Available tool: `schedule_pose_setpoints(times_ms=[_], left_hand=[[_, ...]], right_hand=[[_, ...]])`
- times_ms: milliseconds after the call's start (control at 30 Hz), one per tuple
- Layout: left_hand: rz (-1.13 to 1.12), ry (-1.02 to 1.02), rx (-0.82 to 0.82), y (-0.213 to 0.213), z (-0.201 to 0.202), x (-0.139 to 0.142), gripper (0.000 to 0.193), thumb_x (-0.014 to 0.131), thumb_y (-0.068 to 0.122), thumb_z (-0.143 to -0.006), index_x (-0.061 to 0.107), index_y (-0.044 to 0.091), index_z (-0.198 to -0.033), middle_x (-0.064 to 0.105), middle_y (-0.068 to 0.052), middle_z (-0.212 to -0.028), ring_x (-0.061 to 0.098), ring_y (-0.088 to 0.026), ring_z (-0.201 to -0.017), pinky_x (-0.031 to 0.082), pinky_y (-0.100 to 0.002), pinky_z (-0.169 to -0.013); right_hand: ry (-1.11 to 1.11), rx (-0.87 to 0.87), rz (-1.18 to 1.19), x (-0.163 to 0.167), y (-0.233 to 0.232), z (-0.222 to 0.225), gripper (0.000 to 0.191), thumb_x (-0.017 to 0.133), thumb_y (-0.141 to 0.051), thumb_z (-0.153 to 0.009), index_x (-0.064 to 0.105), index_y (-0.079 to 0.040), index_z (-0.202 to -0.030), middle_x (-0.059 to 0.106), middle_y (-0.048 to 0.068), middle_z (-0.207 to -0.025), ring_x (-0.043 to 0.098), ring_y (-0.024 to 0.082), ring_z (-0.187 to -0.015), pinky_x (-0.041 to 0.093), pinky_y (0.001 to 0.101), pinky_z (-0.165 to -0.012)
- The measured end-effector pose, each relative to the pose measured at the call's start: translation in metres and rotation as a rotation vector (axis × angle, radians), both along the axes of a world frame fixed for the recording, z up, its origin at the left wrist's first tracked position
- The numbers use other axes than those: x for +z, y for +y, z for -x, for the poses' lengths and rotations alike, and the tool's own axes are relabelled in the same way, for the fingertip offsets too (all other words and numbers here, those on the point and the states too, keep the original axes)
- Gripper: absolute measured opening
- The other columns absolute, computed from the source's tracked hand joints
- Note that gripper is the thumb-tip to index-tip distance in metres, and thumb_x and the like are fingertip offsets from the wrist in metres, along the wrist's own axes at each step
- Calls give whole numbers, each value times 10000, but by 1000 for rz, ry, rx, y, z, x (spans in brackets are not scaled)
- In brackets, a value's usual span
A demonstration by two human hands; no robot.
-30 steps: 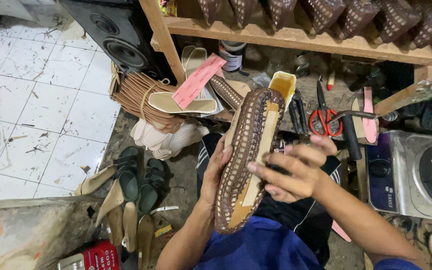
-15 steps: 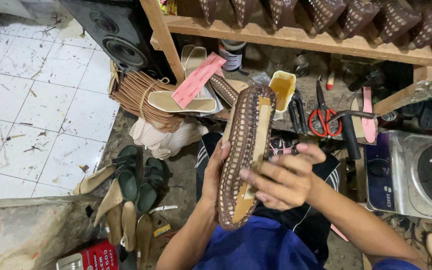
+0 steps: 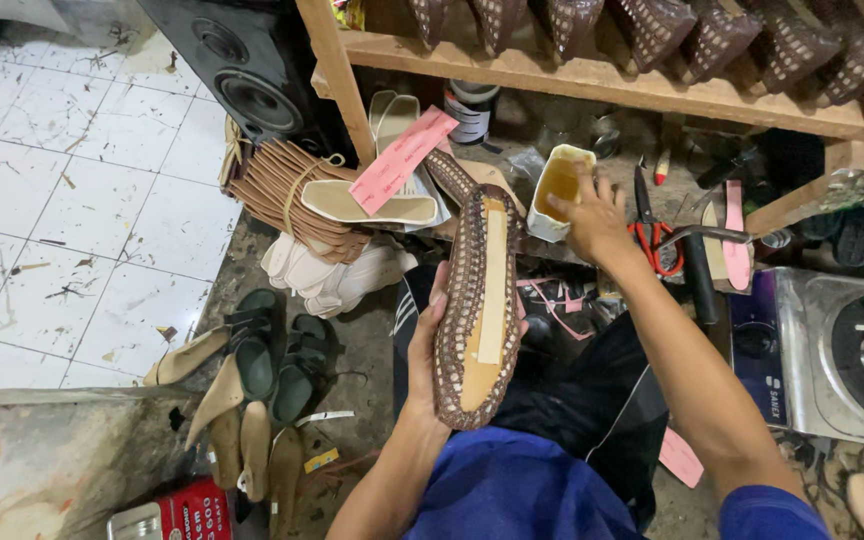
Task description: The person applies a yellowish adhesive to the inner lining of a patterned shoe using a small brush, then places the shoe on a nearby surface. The person repeats the process on a second shoe.
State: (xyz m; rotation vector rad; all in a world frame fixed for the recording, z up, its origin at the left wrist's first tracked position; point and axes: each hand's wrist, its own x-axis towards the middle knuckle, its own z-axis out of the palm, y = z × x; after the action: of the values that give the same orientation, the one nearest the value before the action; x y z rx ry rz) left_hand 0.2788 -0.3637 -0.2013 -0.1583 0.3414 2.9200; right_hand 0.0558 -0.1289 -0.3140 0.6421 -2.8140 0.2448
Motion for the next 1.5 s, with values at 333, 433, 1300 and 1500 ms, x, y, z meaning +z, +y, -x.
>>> schedule_pose_setpoints(times_ms=[333,433,1300,1500], left_hand=[[46,193,80,3,9,4,782,604,365,-990,233,233,-1666,494,-220,-1490,617,-384,-1201,579,-568,-948],[128,144,115,10,10,8,815,616,360,-951,232,197,-1651,460,-165,-1531,600,-331,-1247,577,-574,-948],[189,286,82,15,14,36,858,626,301,-929,207,127,-1657,433,-182,-1573,537,-334,-1365,453,-477,-1171],[183,272,88,17,15,36,843,603,307,-942,204,121,-1660,434,-189,-1572,527,-331,-1383,447,-467,-1181]], right_hand=[[15,115,395,90,-6,-69,237,597,35,-796,725,-75,-963,693,118,-1267,556,376,-1339,376,474,-1173],[65,210,735,132,-21,-128,222,573,-72,-961,714,-76,-1132,662,120,-1358,526,361,-1442,380,484,-1255],[597,426,268,164,-41,-177,560,366,-526,-1046,821,-239,-1200,611,4,-1004,452,239,-1061,246,511,-1050],[597,434,354,160,-43,-176,552,371,-510,-1039,818,-222,-1186,598,13,-971,446,250,-1038,237,508,-1044]])
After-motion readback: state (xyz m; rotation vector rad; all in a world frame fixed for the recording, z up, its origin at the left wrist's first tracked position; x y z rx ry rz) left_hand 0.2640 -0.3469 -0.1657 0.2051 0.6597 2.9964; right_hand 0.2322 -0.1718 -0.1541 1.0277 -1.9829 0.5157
